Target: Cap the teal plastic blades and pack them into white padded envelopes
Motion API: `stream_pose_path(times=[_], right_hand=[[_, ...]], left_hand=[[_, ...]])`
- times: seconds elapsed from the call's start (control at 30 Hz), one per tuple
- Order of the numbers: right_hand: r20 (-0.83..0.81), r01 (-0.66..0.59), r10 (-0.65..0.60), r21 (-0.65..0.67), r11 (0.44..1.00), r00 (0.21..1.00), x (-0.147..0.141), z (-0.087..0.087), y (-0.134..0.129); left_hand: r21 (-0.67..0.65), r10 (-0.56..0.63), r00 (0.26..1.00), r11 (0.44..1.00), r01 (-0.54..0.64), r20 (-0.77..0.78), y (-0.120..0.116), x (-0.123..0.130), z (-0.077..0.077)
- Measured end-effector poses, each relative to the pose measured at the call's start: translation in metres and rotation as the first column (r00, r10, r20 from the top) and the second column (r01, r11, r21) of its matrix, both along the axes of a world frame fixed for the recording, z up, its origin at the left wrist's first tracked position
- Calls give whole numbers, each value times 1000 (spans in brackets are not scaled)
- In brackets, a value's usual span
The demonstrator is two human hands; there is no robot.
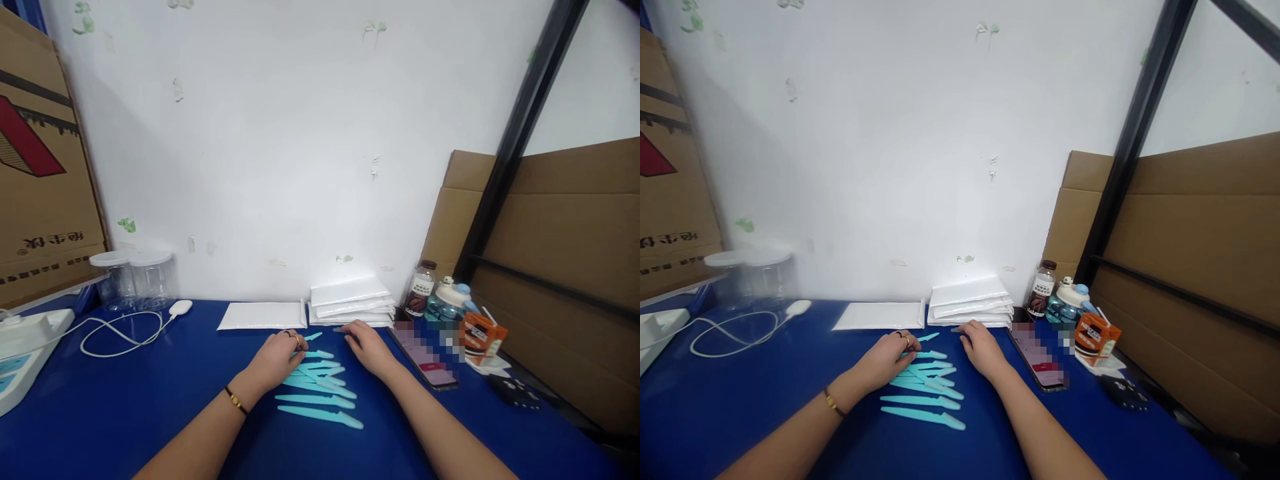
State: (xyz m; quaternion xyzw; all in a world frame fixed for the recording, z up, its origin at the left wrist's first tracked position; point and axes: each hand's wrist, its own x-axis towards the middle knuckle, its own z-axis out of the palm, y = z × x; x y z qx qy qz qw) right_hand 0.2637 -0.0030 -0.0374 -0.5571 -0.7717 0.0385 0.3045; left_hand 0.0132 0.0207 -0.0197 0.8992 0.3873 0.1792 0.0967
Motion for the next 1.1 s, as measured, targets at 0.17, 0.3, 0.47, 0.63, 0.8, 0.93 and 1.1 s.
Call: stream_pose_path(times=[0.17,0.3,0.47,0.63,0.8,0.93,1.1], right_hand=[[185,31,-28,-14,999,982,5,-8,8],[220,63,-53,-41,997,974,1,-7,7],[231,27,-21,-23,999,973,-2,-5,5],[115,-144,148,-40,989,982,-5,-5,2],[112,-205,209,-48,978,972,-7,-3,1],[153,-192,195,-32,981,969,-6,-4,1],[180,-167,166,-10,986,970,-6,-6,2]], left_hand=[[6,177,984,984,-177,-21,11,-5,-6],[-54,199,979,978,-202,-47,17,-8,-5],[-133,129,988,981,-140,-85,20,-13,-2],[-86,41,990,995,-53,-133,20,-13,2],[55,32,982,998,-22,-184,12,-10,7],[3,-17,989,1000,17,-148,12,-12,7],[20,-22,989,999,25,-145,15,-11,4]])
